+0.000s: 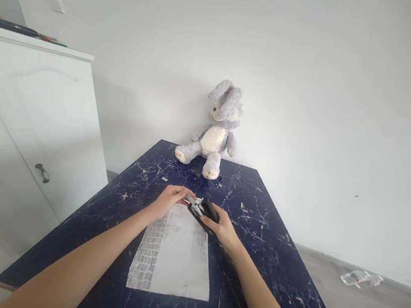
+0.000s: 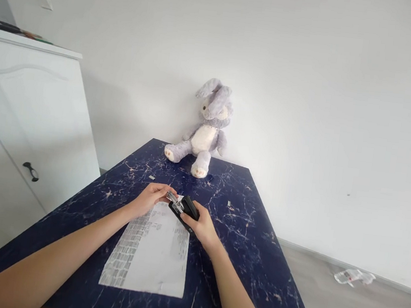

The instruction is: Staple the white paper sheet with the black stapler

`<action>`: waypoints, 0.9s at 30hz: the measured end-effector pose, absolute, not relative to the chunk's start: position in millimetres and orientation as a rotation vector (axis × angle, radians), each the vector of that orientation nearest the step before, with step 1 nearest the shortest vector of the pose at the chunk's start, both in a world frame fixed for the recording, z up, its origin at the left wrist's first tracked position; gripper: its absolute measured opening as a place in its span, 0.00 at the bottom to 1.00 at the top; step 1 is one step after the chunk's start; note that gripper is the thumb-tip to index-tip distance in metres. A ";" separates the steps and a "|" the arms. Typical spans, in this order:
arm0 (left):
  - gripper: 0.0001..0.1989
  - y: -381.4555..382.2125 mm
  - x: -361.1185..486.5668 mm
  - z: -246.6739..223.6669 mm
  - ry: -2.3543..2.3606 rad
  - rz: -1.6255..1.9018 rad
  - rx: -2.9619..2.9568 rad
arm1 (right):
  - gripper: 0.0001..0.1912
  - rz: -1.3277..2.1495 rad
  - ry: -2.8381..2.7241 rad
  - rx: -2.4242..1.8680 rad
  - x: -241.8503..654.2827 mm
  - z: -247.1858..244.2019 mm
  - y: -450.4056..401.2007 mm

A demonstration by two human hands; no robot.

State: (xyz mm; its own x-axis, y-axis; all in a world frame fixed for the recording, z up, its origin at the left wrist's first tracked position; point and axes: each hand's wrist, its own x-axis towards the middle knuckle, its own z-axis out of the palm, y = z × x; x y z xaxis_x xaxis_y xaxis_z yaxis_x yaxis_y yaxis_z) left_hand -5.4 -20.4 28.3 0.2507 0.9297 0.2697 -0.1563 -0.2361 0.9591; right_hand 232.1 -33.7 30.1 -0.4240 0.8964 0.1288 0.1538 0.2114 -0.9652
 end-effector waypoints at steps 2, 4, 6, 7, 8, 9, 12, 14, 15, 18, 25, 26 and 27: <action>0.20 -20.6 -3.6 26.9 0.819 1.180 1.489 | 0.21 1.285 -1.768 -0.973 231.1 28.6 -33.5; 0.17 -20.7 0.0 24.1 0.828 1.144 1.526 | 0.20 1.312 -1.774 -0.966 229.3 27.7 -34.7; 0.16 -20.3 3.8 21.1 0.812 1.131 1.527 | 0.19 1.333 -1.785 -0.960 227.4 27.8 -36.7; 0.16 -20.1 5.2 20.0 0.802 1.128 1.522 | 0.18 1.339 -1.790 -0.956 226.5 28.1 -37.7; 0.16 -19.8 6.0 19.3 0.794 1.125 1.514 | 0.18 1.344 -1.793 -0.952 225.9 28.7 -38.5; 0.16 -19.6 6.1 19.1 0.788 1.121 1.507 | 0.17 1.352 -1.793 -0.949 225.5 29.4 -39.1; 0.15 -19.1 3.2 20.5 0.784 1.117 1.508 | 0.18 1.381 -1.761 -0.957 225.7 32.1 -38.8; 0.15 -18.3 0.5 20.9 0.781 1.113 1.530 | 0.19 1.401 -1.723 -0.982 226.7 33.5 -37.5; 0.15 -17.6 -0.5 20.4 0.779 1.104 1.551 | 0.19 1.407 -1.705 -0.995 227.5 34.0 -36.9; 0.16 -14.2 -1.8 15.6 0.823 1.072 1.620 | 0.22 1.457 -1.663 -1.011 230.6 33.9 -35.8; 0.20 -10.4 -6.0 11.6 0.858 1.211 1.487 | 0.30 1.897 -1.282 -0.848 231.7 31.6 -41.9; 0.20 -10.8 -6.6 12.4 0.846 1.228 1.477 | 0.31 1.929 -1.268 -0.790 230.3 32.4 -43.8; 0.19 -11.3 -7.2 13.0 0.840 1.236 1.474 | 0.32 1.953 -1.265 -0.736 228.8 33.5 -45.6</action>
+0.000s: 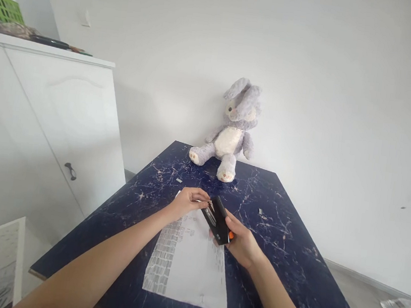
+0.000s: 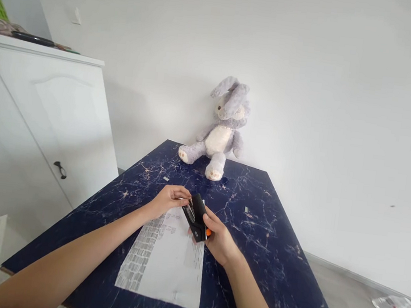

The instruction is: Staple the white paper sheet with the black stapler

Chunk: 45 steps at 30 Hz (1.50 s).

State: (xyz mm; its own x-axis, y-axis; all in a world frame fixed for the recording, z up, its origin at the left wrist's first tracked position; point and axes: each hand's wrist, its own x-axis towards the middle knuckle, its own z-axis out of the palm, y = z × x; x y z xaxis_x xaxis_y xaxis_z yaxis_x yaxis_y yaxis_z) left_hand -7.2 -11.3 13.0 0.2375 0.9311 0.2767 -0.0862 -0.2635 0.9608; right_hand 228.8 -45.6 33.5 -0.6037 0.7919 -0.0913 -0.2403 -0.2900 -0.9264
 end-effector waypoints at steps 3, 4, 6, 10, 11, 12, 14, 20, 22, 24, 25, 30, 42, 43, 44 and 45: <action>0.19 -12.3 -8.2 14.1 0.855 1.202 1.511 | 0.32 1.976 -1.276 -0.645 225.2 36.5 -49.3; 0.19 -12.3 -8.4 14.5 0.860 1.178 1.534 | 0.32 1.975 -1.280 -0.641 224.6 36.9 -49.6; 0.20 -12.1 -8.3 16.0 0.859 1.157 1.585 | 0.32 1.960 -1.288 -0.656 224.0 36.5 -48.7; 0.19 -10.1 -9.7 21.7 0.919 1.204 1.684 | 0.30 1.942 -1.289 -0.689 226.1 33.9 -43.4; 0.18 -8.9 -11.8 22.8 0.922 1.201 1.711 | 0.29 1.947 -1.304 -0.706 227.6 33.6 -41.9; 0.17 -7.2 -15.1 23.7 0.925 1.202 1.735 | 0.28 1.942 -1.333 -0.731 229.5 33.8 -40.4; 0.18 -2.6 -25.8 24.7 0.962 1.210 1.785 | 0.27 1.888 -1.433 -0.794 233.9 36.2 -38.4; 0.18 22.0 -76.3 10.5 1.401 1.408 1.880 | 0.18 1.563 -1.798 -0.921 243.4 44.8 -35.7; 0.17 31.7 -88.1 -2.1 1.630 1.268 2.077 | 0.16 1.481 -1.886 -0.914 243.3 44.1 -34.8; 0.22 39.7 -93.4 -14.5 1.781 1.020 2.197 | 0.16 1.468 -1.940 -0.894 241.9 42.7 -34.8; 0.23 42.7 -94.2 -19.3 1.809 0.897 2.233 | 0.16 1.478 -1.951 -0.886 241.2 42.1 -35.1; 0.23 48.7 -93.3 -23.6 1.840 0.672 2.351 | 0.14 1.505 -1.923 -0.852 239.8 40.6 -36.1; 0.17 37.8 -80.4 -13.7 1.534 1.470 1.577 | 0.14 1.523 -1.719 -0.921 232.4 35.1 -36.5; 0.20 35.4 -77.4 -12.6 1.406 1.520 1.417 | 0.15 1.535 -1.712 -0.914 231.4 35.7 -37.2; 0.23 32.8 -74.0 -11.4 1.285 1.551 1.269 | 0.16 1.554 -1.705 -0.909 230.1 36.1 -38.1; 0.26 30.3 -70.5 -10.2 1.185 1.567 1.145 | 0.17 1.574 -1.700 -0.907 228.4 36.1 -39.1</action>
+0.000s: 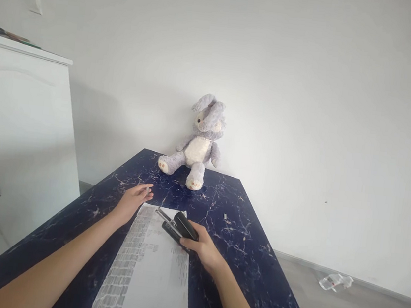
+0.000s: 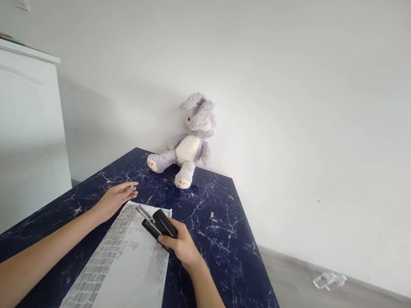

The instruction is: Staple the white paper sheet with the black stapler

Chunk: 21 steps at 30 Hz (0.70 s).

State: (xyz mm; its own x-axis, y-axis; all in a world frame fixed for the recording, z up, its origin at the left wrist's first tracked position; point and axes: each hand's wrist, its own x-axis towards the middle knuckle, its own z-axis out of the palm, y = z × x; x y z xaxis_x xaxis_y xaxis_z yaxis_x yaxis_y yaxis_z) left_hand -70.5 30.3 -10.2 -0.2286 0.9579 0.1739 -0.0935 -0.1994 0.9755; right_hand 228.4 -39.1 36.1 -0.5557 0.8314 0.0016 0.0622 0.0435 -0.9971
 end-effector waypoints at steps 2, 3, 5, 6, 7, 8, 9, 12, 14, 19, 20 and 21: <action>0.27 25.9 -64.3 -7.8 1.066 1.541 0.999 | 0.17 1.583 -1.704 -0.917 224.6 35.0 -40.6; 0.27 24.1 -62.0 -6.7 1.045 1.509 0.976 | 0.17 1.570 -1.719 -0.932 223.1 33.9 -40.8; 0.29 21.7 -59.1 -4.2 1.034 1.455 0.987 | 0.15 1.525 -1.777 -0.972 222.2 31.4 -39.5; 0.30 20.7 -58.1 -2.6 1.039 1.452 1.014 | 0.14 1.502 -1.809 -0.991 223.5 30.3 -37.8; 0.31 19.5 -57.2 -0.7 1.056 1.459 1.053 | 0.14 1.482 -1.840 -1.008 225.8 29.5 -35.6; 0.32 18.1 -56.1 1.6 1.076 1.461 1.111 | 0.13 1.466 -1.868 -1.019 229.1 28.8 -33.0; 0.31 16.3 -54.8 4.2 1.092 1.459 1.180 | 0.12 1.450 -1.887 -1.024 232.9 28.2 -30.1; 0.25 9.7 -50.4 12.0 1.130 1.388 1.412 | 0.10 1.415 -1.892 -1.020 243.2 26.8 -22.3; 0.21 5.2 -47.2 16.6 1.130 1.314 1.565 | 0.09 1.376 -1.888 -1.030 246.8 26.7 -19.1; 0.14 -6.7 -38.7 25.3 1.009 1.130 1.931 | 0.09 1.314 -1.929 -1.047 248.8 27.0 -19.4; 0.13 -8.7 -37.5 26.3 0.989 1.094 1.973 | 0.09 1.326 -1.940 -1.039 249.0 26.2 -19.6; 0.13 -10.4 -36.7 26.9 0.976 1.063 2.000 | 0.10 1.337 -1.949 -1.035 249.3 25.2 -19.3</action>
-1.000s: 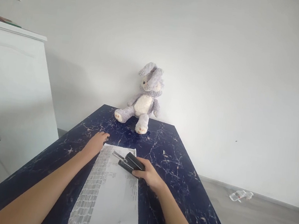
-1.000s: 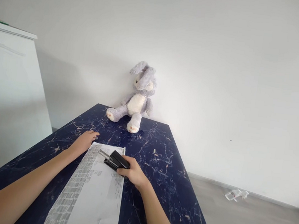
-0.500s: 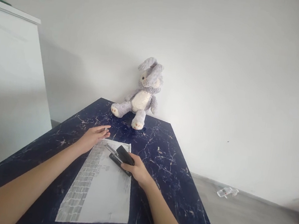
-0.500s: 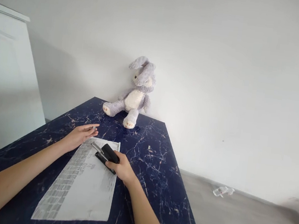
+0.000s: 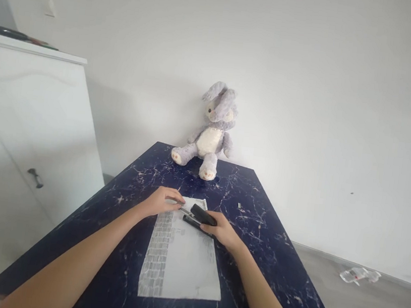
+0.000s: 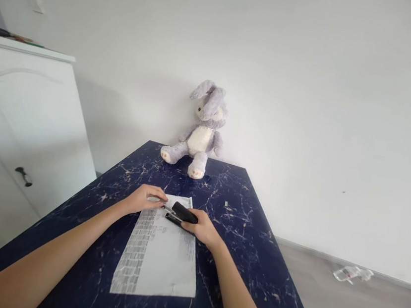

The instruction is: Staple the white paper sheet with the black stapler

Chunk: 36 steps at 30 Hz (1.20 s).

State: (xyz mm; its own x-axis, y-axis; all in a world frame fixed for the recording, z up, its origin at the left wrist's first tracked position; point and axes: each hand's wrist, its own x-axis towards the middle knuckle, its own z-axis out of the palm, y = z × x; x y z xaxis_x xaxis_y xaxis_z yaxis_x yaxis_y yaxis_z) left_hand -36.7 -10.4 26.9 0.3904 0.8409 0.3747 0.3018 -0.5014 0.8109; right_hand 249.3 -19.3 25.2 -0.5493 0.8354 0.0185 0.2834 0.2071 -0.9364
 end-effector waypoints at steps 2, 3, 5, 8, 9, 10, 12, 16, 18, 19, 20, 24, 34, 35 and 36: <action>0.12 -12.2 -36.1 27.3 0.963 1.016 2.032 | 0.11 1.346 -1.955 -1.036 250.2 22.6 -17.8; 0.12 -12.6 -36.1 27.3 0.960 1.003 2.045 | 0.12 1.347 -1.953 -1.038 250.6 21.3 -16.8; 0.12 -12.7 -36.3 26.9 0.955 0.986 2.075 | 0.13 1.350 -1.953 -1.039 251.5 19.4 -15.1; 0.11 -11.8 -35.7 25.3 0.947 0.972 2.102 | 0.13 1.360 -1.960 -1.035 252.1 19.0 -14.7; 0.11 -11.3 -35.1 24.4 0.947 0.969 2.100 | 0.13 1.367 -1.960 -1.034 252.1 19.3 -14.8; 0.11 -10.8 -34.3 23.4 0.947 0.965 2.096 | 0.12 1.373 -1.956 -1.030 251.9 19.8 -15.0; 0.11 -9.8 -32.2 21.0 0.943 0.957 2.087 | 0.11 1.385 -1.949 -1.022 251.3 20.5 -15.5; 0.11 -9.3 -29.1 17.6 0.943 0.961 2.069 | 0.11 1.387 -1.959 -1.013 249.9 20.4 -16.3; 0.11 -9.2 -28.6 16.9 0.945 0.964 2.060 | 0.12 1.381 -1.959 -1.012 249.4 20.1 -16.5; 0.12 -9.1 -28.5 16.7 0.943 0.962 2.056 | 0.12 1.377 -1.960 -1.014 249.2 20.0 -16.6; 0.12 -8.9 -28.5 16.4 0.940 0.958 2.053 | 0.12 1.377 -1.964 -1.017 249.2 20.1 -16.6; 0.12 -7.7 -28.3 15.4 0.936 0.932 2.054 | 0.12 1.412 -1.990 -1.013 249.7 20.7 -15.8; 0.10 -9.2 -27.5 18.8 0.930 0.904 2.107 | 0.10 1.402 -2.008 -0.979 250.9 18.7 -14.2; 0.10 -9.4 -27.4 18.8 0.933 0.902 2.106 | 0.10 1.399 -2.010 -0.978 250.9 19.3 -14.4; 0.10 -9.5 -27.4 18.6 0.930 0.899 2.106 | 0.09 1.398 -2.012 -0.979 251.0 20.0 -14.5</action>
State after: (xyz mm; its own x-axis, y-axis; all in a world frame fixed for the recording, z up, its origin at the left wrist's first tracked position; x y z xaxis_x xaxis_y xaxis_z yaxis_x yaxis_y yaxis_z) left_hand -27.4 -9.5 18.6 0.5110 0.7981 0.3191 0.3461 -0.5309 0.7736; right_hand 251.0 -14.5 20.0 -0.6178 0.7864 -0.0011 0.2755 0.2151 -0.9369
